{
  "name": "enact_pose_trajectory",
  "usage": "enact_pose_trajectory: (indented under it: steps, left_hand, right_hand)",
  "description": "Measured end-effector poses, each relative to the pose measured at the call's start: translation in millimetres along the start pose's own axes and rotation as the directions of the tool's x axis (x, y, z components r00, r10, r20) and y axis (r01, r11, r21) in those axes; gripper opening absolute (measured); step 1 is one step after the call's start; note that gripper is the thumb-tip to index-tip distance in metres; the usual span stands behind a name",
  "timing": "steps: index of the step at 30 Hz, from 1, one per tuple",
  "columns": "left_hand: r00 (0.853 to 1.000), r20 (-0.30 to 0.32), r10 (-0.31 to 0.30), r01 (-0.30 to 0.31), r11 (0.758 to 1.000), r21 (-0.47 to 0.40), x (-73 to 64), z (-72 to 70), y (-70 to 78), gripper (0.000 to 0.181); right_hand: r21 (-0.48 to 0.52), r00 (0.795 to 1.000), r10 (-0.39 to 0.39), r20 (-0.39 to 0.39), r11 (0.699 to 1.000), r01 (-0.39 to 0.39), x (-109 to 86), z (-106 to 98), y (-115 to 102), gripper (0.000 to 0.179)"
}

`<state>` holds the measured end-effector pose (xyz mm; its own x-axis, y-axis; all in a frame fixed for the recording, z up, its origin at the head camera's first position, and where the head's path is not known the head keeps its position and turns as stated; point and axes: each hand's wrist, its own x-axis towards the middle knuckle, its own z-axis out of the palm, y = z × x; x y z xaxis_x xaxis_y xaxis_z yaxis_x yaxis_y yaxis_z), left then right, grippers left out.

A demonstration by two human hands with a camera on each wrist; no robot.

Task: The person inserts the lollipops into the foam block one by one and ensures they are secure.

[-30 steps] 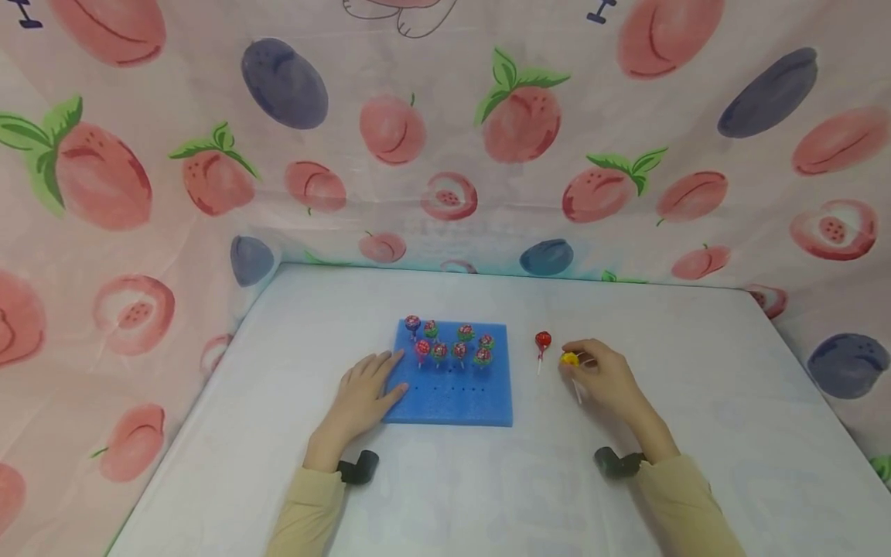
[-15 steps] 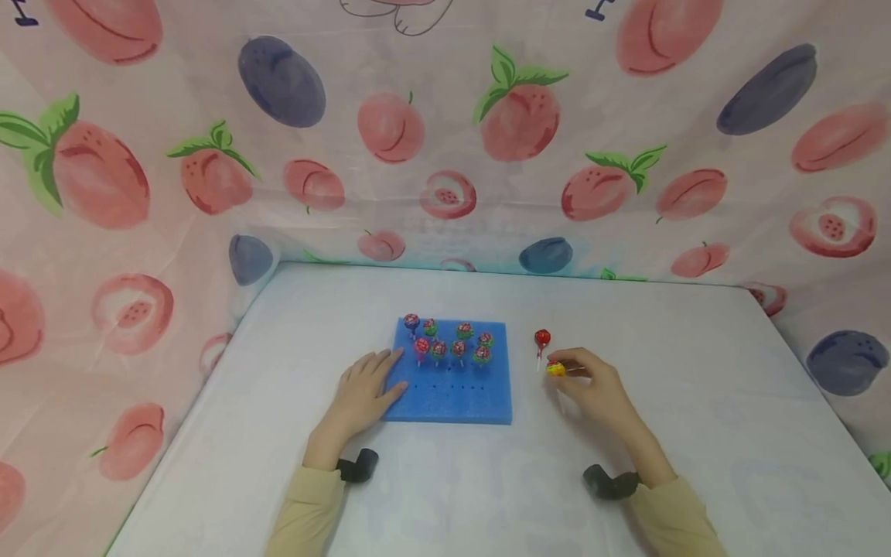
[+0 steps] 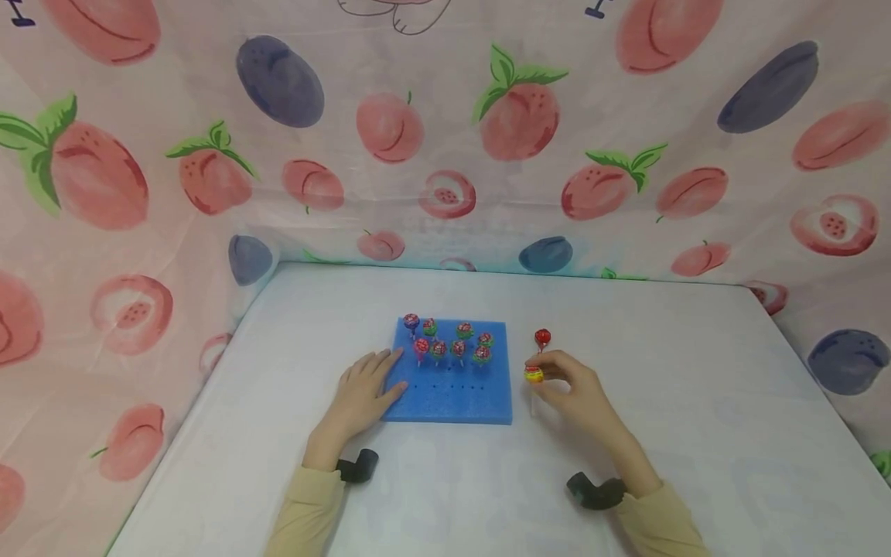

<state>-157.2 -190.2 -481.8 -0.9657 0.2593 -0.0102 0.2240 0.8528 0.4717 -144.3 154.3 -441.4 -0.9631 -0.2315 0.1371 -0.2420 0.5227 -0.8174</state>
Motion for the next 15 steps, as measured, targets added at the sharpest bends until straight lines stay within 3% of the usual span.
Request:
enact_pose_trajectory:
  steps: [15]
  left_hand:
    - [1.000, 0.014, -0.006, 0.006, 1.000, -0.006, 0.2, -0.8, 0.5, 0.063]
  right_hand:
    - [0.062, 0.997, -0.062, 0.055, 0.996, 0.058, 7.9, 25, -22, 0.032]
